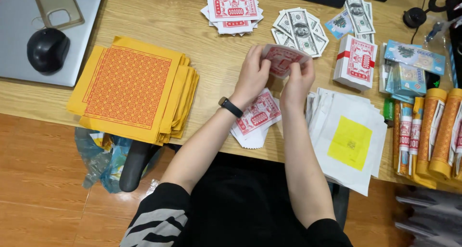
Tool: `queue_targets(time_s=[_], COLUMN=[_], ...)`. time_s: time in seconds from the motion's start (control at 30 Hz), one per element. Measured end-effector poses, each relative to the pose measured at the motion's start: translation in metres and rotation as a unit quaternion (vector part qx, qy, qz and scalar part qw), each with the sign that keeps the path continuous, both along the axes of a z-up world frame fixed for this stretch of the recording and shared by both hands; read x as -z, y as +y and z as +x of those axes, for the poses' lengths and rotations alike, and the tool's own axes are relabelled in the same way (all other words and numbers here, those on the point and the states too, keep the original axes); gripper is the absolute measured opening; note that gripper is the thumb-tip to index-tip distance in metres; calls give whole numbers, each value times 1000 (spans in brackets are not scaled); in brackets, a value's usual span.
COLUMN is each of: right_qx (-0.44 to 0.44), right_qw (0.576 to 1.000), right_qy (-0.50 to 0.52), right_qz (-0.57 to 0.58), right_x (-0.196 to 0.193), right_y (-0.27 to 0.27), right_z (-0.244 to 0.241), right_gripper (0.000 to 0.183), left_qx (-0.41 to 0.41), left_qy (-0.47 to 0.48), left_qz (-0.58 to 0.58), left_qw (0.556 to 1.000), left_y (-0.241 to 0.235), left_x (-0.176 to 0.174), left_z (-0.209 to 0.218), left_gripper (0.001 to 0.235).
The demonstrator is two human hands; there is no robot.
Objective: Sorting and counting various types of ritual paper money on a desk
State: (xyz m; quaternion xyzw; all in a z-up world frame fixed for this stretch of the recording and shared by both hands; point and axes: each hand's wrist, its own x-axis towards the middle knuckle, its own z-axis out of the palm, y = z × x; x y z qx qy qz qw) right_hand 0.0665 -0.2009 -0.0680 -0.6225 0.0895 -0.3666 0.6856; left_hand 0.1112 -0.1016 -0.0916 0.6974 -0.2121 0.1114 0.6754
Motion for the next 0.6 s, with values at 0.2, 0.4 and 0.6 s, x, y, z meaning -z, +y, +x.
queue_targets(time_s=[0.2,0.4,0.6], right_qx=[26,33,-11], right_qw=[998,988,974], right_qy=[49,137,214], right_qz=[-26,-62,-75], right_x=[45,27,15], right_y=[-18,-2,17], right_z=[12,-17,-29], right_gripper=[41,54,42], left_qx=[-6,-100,-196], left_qy=[66,60,115], left_qz=[36,-41,72], left_qw=[997,992,971], left_y=[2,38,108], left_x=[0,12,-18], left_z=[12,116,173], left_gripper=[25,25,12])
